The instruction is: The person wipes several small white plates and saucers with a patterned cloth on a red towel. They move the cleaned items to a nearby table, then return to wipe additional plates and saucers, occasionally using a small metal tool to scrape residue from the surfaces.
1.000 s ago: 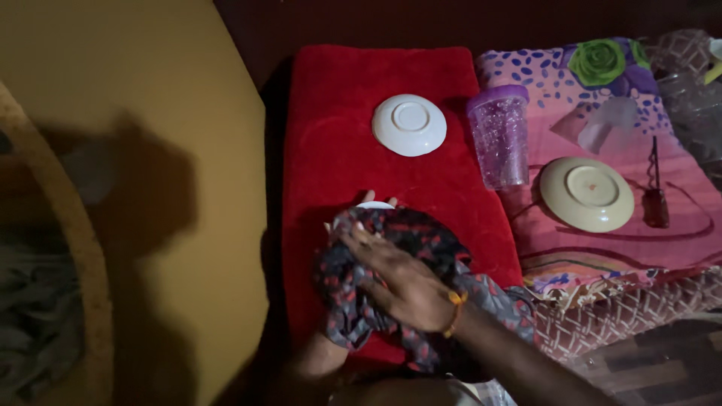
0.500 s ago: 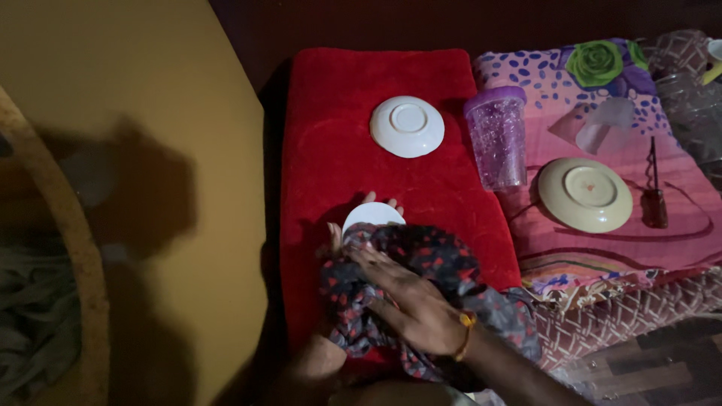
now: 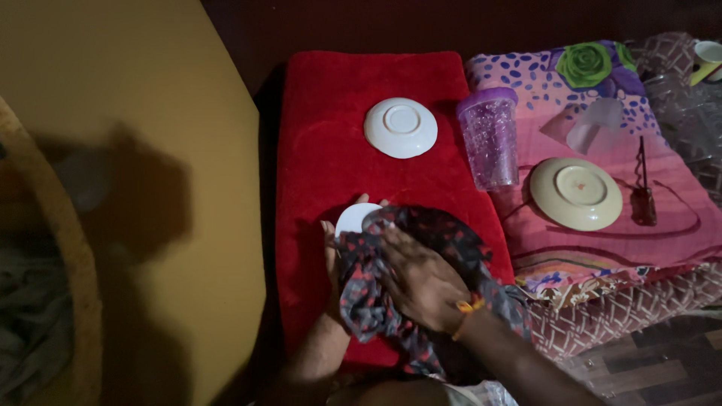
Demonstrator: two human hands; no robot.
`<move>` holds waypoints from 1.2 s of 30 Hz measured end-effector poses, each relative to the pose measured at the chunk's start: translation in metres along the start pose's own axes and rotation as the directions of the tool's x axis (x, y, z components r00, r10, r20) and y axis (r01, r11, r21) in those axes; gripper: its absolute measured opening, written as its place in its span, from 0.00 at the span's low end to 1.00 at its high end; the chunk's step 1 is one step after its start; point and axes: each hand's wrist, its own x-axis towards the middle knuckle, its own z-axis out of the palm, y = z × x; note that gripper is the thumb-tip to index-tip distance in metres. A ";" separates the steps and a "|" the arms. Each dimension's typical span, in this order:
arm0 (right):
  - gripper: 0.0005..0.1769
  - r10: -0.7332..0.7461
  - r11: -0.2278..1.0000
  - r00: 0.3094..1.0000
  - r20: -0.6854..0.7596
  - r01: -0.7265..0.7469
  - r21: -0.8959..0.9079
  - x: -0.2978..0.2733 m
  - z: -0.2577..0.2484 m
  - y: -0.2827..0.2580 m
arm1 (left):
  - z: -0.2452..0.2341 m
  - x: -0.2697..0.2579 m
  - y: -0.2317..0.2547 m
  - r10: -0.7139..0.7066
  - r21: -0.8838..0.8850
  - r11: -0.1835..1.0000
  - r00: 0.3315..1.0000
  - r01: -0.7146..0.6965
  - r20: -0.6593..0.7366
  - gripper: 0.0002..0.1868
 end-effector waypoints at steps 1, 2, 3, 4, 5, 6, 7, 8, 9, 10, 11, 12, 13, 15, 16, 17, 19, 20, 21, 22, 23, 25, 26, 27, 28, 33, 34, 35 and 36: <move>0.32 0.035 0.999 0.999 0.012 -0.036 0.023 -0.008 -0.003 -0.002 | -0.002 -0.009 -0.004 -0.013 -0.003 1.000 1.000 0.013 0.008 0.40; 0.34 0.013 0.998 1.000 0.021 -0.015 0.069 -0.015 -0.007 -0.003 | -0.004 -0.015 -0.007 -0.024 -0.008 1.000 1.000 0.025 0.017 0.40; 0.36 -0.010 0.993 1.000 0.030 0.006 0.114 -0.022 -0.013 -0.004 | -0.005 -0.017 -0.009 -0.031 -0.010 0.999 0.999 0.031 0.009 0.40; 0.38 -0.033 0.987 0.999 0.037 0.026 0.162 -0.028 -0.016 -0.004 | -0.006 -0.022 -0.011 -0.041 -0.016 0.999 0.999 0.041 0.006 0.40; 0.38 -0.078 0.982 0.997 0.009 0.075 0.173 -0.031 -0.017 -0.003 | -0.005 -0.024 -0.012 -0.043 -0.018 0.999 0.999 0.043 0.003 0.40; 0.38 -0.121 0.976 0.992 -0.021 0.123 0.181 -0.034 -0.017 0.000 | -0.005 -0.013 -0.010 -0.021 -0.019 1.000 0.999 0.020 -0.034 0.40; 0.39 -0.165 0.967 0.985 -0.052 0.171 0.186 -0.037 -0.016 0.003 | -0.002 0.003 -0.008 0.002 -0.018 1.000 0.997 -0.003 -0.074 0.40; 0.38 -0.137 0.969 0.985 -0.104 0.155 0.193 -0.040 -0.012 0.006 | 0.002 0.032 -0.002 0.043 -0.030 0.998 0.990 -0.048 -0.137 0.40; 0.38 -0.108 0.970 0.982 -0.155 0.138 0.200 -0.042 -0.008 0.010 | 0.007 0.048 0.000 0.069 0.016 0.998 0.986 -0.067 -0.153 0.40; 0.39 -0.080 0.970 0.975 -0.206 0.124 0.211 -0.044 -0.003 0.015 | 0.014 0.060 0.004 0.102 0.061 0.994 0.982 -0.093 -0.161 0.40; 0.33 0.024 0.954 0.960 -0.278 0.061 0.294 -0.049 0.002 0.019 | 0.023 0.064 0.006 0.141 0.148 0.982 0.977 -0.117 -0.159 0.39; 0.27 0.135 0.925 0.932 -0.337 0.003 0.379 -0.055 0.006 0.025 | 0.032 0.059 0.010 0.176 0.400 0.913 0.963 -0.083 -0.204 0.39; 0.21 0.247 0.884 0.891 -0.382 -0.046 0.465 -0.061 0.010 0.033 | 0.043 0.049 0.014 0.222 0.622 0.783 0.946 -0.028 -0.237 0.38; 0.19 0.365 0.689 0.830 -0.422 0.065 0.722 -0.068 0.016 0.059 | 0.066 0.034 0.022 0.248 0.830 0.543 0.920 0.127 -0.303 0.35; 0.20 0.428 0.561 0.798 -0.423 0.133 0.817 -0.072 0.019 0.072 | 0.075 0.028 0.025 0.226 0.852 0.476 0.906 0.217 -0.357 0.32; 0.14 0.495 0.513 0.787 -0.367 0.076 0.855 -0.077 0.019 0.086 | 0.081 0.025 0.028 0.209 0.863 0.403 0.888 0.304 -0.411 0.30; 0.04 0.614 0.404 0.750 -0.247 -0.030 0.914 -0.083 0.017 0.102 | 0.087 0.025 0.030 0.173 0.910 0.376 0.952 0.172 -0.251 0.28; 0.08 0.615 0.381 0.752 -0.238 -0.019 0.924 -0.082 0.016 0.102 | 0.087 0.025 0.030 0.154 0.925 0.364 0.973 0.106 -0.172 0.33; 0.13 0.615 0.357 0.754 -0.230 -0.007 0.934 -0.077 0.013 0.097 | 0.088 0.025 0.028 0.183 0.904 0.425 0.973 0.050 -0.140 0.27; 0.18 0.614 0.332 0.759 -0.219 0.003 0.943 -0.072 0.009 0.087 | 0.088 0.024 0.024 0.217 0.875 0.484 0.970 -0.006 -0.113 0.22; 0.18 0.598 0.380 0.761 -0.252 0.008 0.925 -0.065 0.003 0.073 | 0.088 0.024 0.020 0.251 0.841 0.537 0.964 -0.064 -0.087 0.17; 0.20 0.556 0.476 0.765 -0.325 0.028 0.879 -0.046 -0.014 0.043 | 0.089 0.026 0.016 0.312 0.875 0.452 0.950 -0.174 0.028 0.21; 0.22 0.444 0.607 0.794 -0.415 0.075 0.791 -0.040 -0.024 0.027 | 0.089 0.026 0.015 0.338 0.886 0.405 0.937 -0.226 0.085 0.26; 0.24 0.318 0.719 0.814 -0.487 0.128 0.683 -0.036 -0.036 0.012 | 0.091 0.025 0.015 0.370 0.926 0.269 0.916 -0.265 0.154 0.23; 0.27 0.184 0.807 0.824 -0.535 0.184 0.561 -0.032 -0.046 -0.001 | 0.095 0.023 0.015 0.390 0.947 0.128 0.893 -0.293 0.223 0.21; 0.11 0.165 0.957 0.771 -0.615 0.024 0.288 -0.012 -0.066 -0.026 | 0.124 0.007 0.016 0.394 0.934 -0.014 0.856 -0.358 0.334 0.20; 0.13 0.230 0.959 0.763 -0.604 -0.073 0.274 -0.012 -0.063 -0.025 | 0.126 0.006 0.013 0.411 0.923 -0.027 0.837 -0.384 0.360 0.20; 0.15 0.219 0.958 0.737 -0.640 -0.037 0.285 -0.011 -0.060 -0.021 | 0.128 0.005 0.010 0.428 0.912 -0.041 0.817 -0.409 0.386 0.19; 0.18 0.209 0.955 0.709 -0.674 -0.001 0.296 -0.009 -0.057 -0.016 | 0.128 0.003 0.008 0.452 0.898 0.013 0.804 -0.439 0.387 0.21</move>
